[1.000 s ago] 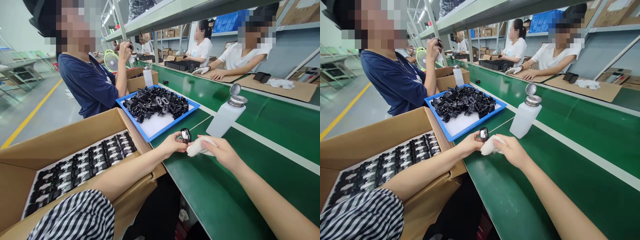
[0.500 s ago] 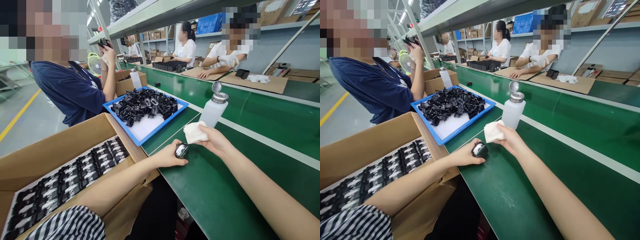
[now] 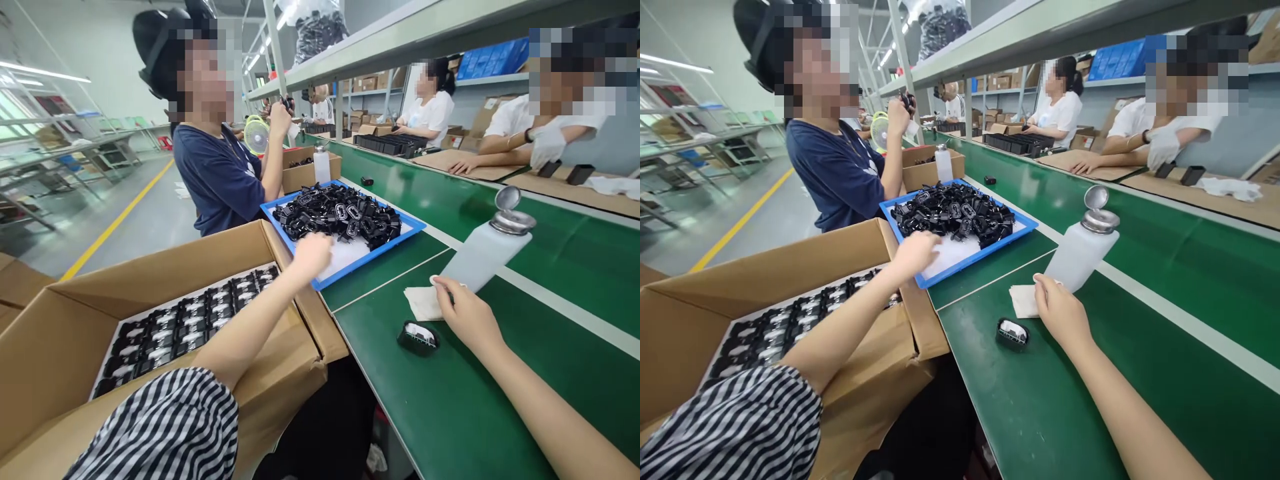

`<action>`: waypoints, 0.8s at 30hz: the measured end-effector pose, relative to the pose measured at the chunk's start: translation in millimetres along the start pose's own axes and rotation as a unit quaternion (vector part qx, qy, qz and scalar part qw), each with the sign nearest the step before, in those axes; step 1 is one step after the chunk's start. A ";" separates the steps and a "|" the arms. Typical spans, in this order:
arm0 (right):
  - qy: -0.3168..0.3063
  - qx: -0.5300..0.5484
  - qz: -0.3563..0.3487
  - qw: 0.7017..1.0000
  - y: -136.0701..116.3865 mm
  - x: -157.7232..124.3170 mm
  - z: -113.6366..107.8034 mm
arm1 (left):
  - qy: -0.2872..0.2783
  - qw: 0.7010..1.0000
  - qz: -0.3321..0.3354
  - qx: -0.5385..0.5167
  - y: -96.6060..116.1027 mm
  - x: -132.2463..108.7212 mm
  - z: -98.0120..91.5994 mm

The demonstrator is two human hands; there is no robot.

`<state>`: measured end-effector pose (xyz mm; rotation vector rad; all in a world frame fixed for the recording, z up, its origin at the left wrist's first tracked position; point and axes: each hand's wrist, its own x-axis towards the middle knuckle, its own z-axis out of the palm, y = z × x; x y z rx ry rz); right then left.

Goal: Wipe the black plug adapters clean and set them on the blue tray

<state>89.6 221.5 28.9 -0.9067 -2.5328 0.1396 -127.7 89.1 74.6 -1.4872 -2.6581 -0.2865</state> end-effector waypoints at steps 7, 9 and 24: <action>-0.001 -0.009 -0.015 1.000 1.7 1.7 1.4 | 0.046 0.993 -0.109 0.015 -52.7 21.7 24.0; 0.015 -0.014 -0.022 1.000 1.9 1.1 0.0 | 0.055 0.991 -0.118 0.008 -53.5 21.7 26.7; -0.184 0.525 0.128 0.821 -44.8 2.6 -53.4 | 0.251 0.890 0.381 -0.003 61.4 -44.5 -9.1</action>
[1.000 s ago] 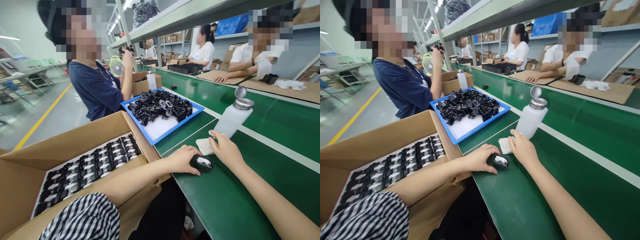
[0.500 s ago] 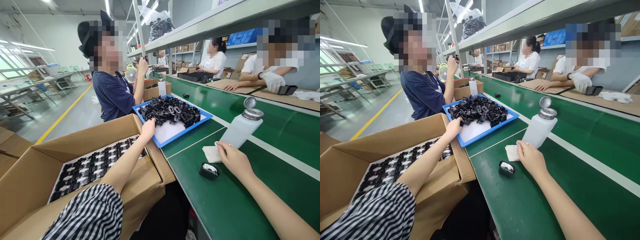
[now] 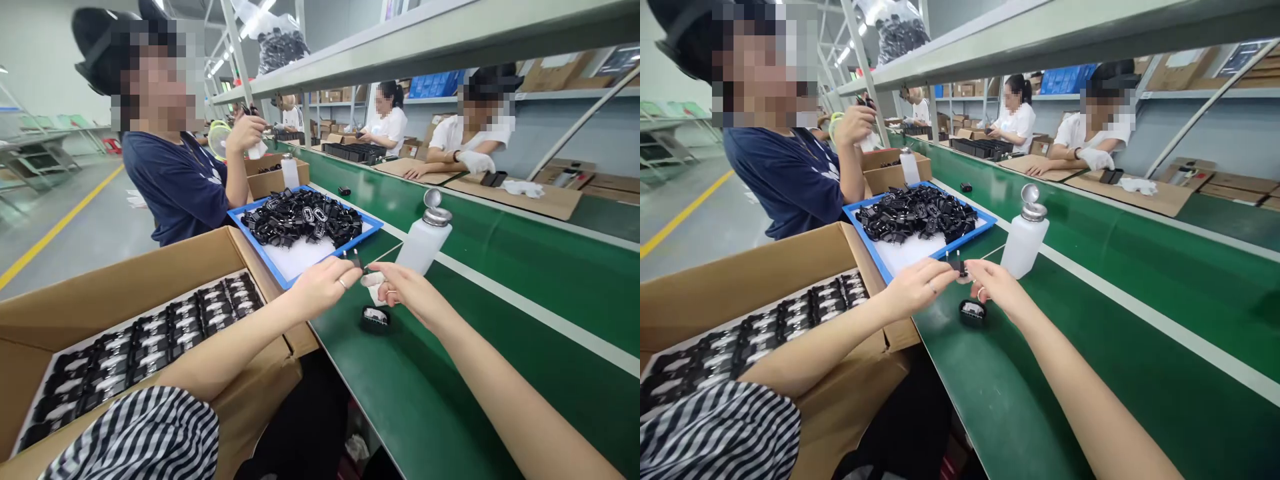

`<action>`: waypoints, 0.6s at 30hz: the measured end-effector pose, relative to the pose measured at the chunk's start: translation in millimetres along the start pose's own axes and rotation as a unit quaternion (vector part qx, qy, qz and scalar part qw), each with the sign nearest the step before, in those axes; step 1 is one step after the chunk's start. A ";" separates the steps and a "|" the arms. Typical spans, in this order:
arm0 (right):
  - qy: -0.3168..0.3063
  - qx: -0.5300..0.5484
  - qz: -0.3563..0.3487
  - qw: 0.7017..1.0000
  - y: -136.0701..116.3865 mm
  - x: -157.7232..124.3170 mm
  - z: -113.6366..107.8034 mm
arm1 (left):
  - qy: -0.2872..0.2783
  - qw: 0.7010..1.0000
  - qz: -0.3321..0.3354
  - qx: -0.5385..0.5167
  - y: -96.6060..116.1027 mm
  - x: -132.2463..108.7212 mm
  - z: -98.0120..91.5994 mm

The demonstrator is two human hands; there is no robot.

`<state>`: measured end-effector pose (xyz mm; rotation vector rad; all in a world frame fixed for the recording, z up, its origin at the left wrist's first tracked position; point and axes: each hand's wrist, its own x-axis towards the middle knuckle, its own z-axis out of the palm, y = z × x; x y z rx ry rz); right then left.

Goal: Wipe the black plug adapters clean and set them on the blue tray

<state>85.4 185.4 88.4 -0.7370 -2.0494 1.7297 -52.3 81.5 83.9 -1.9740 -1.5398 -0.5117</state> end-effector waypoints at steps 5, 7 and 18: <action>-0.094 -0.060 0.023 0.994 11.5 4.5 -6.5 | -0.041 0.993 -0.006 -0.106 18.5 -6.8 14.5; -0.091 -0.109 0.040 0.989 12.5 6.4 -13.1 | -0.110 0.972 -0.112 -0.174 16.6 -8.1 18.1; -0.040 -0.297 -0.026 0.954 -2.6 -5.0 -17.7 | -0.205 0.828 -0.305 -0.424 24.9 -7.3 43.8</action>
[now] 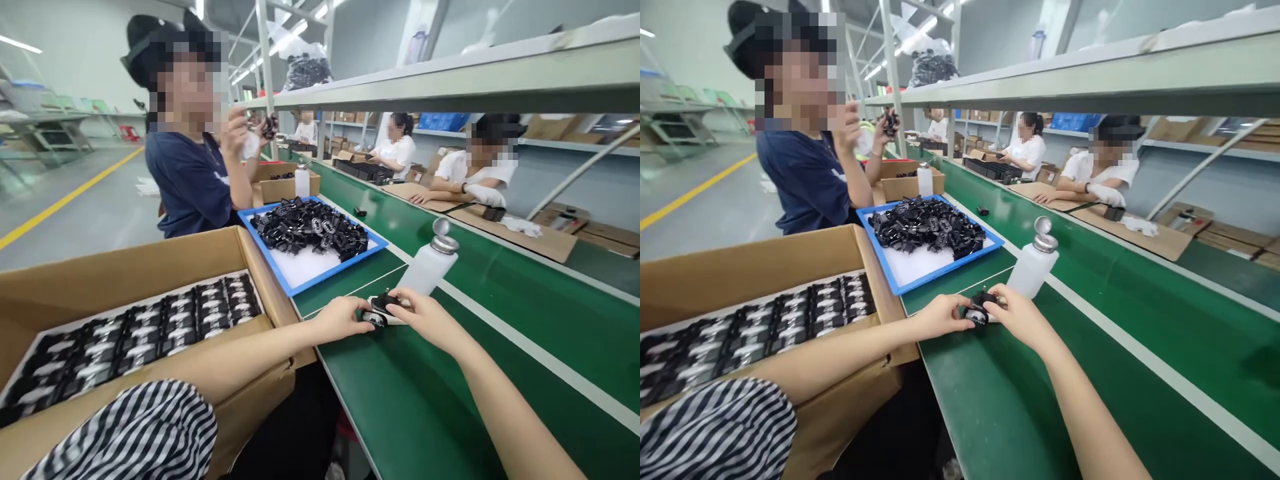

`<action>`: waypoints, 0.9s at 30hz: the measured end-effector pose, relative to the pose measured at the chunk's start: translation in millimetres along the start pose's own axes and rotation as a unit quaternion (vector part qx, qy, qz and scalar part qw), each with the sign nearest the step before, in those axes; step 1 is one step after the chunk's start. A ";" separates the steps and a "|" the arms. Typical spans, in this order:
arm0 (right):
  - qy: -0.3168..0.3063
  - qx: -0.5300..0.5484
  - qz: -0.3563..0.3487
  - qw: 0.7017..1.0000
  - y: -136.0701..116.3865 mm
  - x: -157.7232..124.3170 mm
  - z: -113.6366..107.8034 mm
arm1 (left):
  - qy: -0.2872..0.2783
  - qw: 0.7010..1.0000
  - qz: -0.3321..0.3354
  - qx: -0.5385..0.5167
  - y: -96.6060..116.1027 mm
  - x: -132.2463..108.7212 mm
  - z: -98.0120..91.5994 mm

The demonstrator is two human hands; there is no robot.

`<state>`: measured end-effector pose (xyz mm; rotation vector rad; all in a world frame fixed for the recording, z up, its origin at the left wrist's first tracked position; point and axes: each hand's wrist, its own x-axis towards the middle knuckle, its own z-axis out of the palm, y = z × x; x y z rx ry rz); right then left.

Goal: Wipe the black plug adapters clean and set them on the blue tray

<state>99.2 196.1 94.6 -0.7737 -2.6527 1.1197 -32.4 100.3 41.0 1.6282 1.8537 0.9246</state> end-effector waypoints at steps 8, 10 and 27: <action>-0.007 -0.132 -0.036 0.991 7.9 5.0 14.6 | 0.001 0.994 -0.031 -0.102 -10.6 2.3 -1.2; -0.009 -0.144 -0.038 0.989 9.5 4.6 15.7 | 0.002 0.994 -0.029 -0.101 -9.4 1.9 -1.1; -0.001 -0.244 -0.045 0.969 6.8 4.6 20.1 | -0.004 0.999 0.003 -0.035 -7.6 -1.1 -2.2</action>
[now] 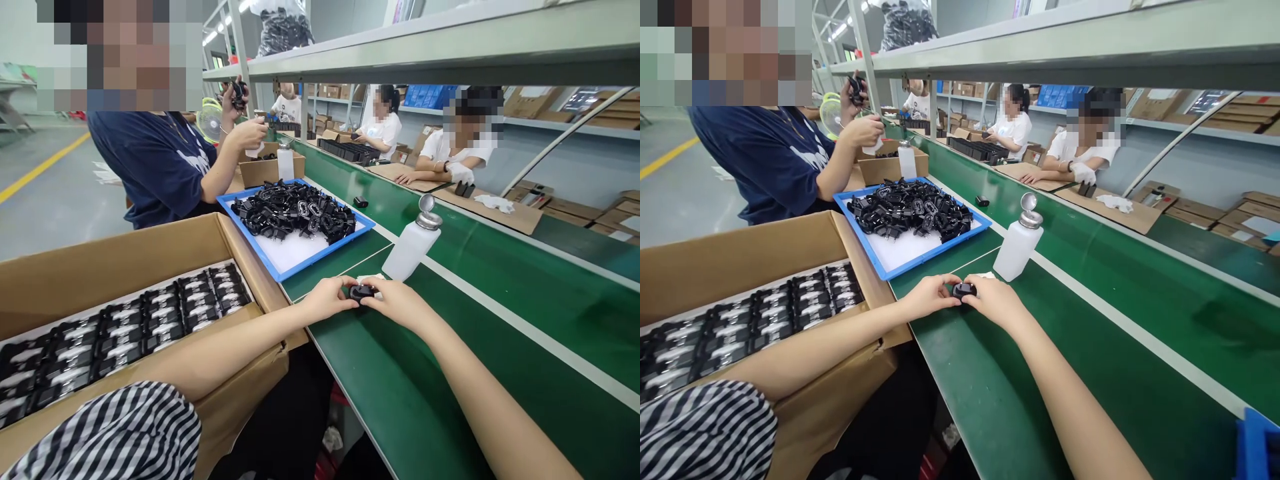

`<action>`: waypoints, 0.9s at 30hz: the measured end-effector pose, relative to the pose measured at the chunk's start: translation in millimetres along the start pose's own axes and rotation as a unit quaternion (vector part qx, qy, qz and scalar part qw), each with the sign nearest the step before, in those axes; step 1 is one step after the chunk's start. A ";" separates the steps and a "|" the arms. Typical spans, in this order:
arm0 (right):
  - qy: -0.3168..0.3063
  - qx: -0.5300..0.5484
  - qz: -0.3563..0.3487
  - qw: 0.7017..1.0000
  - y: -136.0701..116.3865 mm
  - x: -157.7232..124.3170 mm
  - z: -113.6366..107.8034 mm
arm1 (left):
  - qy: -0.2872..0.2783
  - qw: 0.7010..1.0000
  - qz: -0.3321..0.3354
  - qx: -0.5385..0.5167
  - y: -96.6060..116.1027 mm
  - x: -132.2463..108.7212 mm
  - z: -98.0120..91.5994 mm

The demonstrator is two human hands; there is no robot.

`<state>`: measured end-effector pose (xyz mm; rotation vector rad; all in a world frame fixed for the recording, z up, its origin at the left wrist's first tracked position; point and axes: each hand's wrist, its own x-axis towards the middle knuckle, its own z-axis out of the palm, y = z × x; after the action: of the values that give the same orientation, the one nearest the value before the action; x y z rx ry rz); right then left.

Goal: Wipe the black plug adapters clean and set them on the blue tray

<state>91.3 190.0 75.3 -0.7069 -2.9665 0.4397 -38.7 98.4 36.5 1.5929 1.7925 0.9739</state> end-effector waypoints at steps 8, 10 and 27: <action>-0.010 -0.027 0.005 1.000 -4.5 8.4 -0.4 | -0.092 0.948 0.034 0.302 33.2 19.5 -25.7; -0.018 -0.053 -0.002 0.998 -6.6 11.3 -3.5 | -0.141 0.921 0.019 0.361 47.3 31.1 -29.3; -0.079 -0.055 -0.037 0.995 -8.6 15.9 -15.6 | -0.209 0.939 0.043 0.271 31.6 37.6 -36.5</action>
<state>75.2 193.8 92.6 -0.5962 -3.1737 0.3442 -54.6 130.9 85.9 2.0295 1.7725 0.1298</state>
